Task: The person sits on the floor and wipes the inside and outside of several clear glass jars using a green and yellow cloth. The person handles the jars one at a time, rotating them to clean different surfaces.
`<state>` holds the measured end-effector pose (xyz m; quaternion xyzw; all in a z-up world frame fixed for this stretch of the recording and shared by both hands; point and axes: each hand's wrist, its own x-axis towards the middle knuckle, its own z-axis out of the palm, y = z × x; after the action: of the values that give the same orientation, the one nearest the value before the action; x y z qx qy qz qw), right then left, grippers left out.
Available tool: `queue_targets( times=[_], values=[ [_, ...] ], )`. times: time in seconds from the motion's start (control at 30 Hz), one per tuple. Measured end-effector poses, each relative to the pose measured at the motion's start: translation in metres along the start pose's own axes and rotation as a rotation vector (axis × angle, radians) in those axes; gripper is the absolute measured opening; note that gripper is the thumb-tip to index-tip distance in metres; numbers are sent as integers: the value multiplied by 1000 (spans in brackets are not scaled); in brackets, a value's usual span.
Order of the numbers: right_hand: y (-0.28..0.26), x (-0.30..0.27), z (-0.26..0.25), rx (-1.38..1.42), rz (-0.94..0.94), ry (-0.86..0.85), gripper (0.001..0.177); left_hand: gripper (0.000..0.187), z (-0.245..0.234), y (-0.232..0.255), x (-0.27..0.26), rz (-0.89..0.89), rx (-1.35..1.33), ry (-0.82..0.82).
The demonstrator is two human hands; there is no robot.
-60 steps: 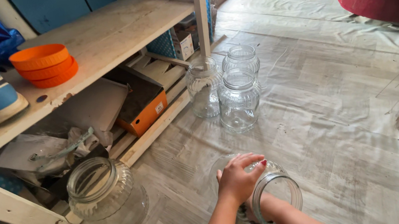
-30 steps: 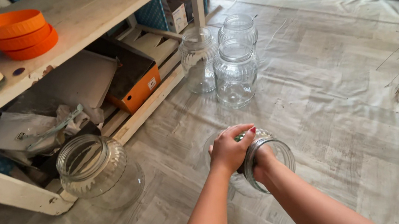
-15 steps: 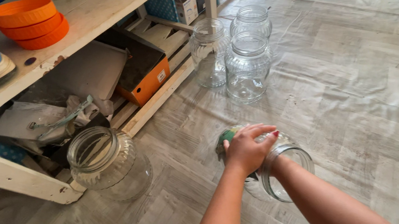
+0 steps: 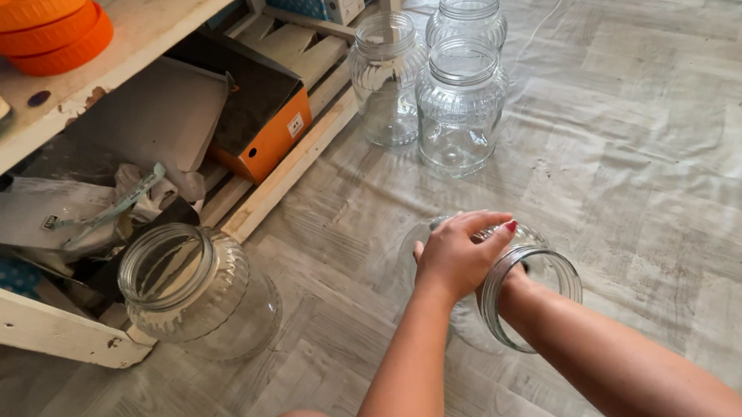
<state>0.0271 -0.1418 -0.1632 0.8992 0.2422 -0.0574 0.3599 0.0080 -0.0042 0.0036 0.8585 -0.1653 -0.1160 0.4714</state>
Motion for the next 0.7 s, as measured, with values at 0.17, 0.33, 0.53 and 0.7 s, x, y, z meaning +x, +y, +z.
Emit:
queue_targets(
  times=[0.17,0.33,0.53,0.7],
  values=[
    [-22,-5,13,1011,137,341,64,38,6,15,0,105,72,-103],
    [-29,-11,12,1499,78,361,64,40,10,13,-2,67,94,-146],
    [7,-34,-9,1184,211,103,56,38,8,16,-4,32,84,-101],
    [-7,-41,-23,1260,-38,67,50,37,9,20,-6,80,103,-118]
  ],
)
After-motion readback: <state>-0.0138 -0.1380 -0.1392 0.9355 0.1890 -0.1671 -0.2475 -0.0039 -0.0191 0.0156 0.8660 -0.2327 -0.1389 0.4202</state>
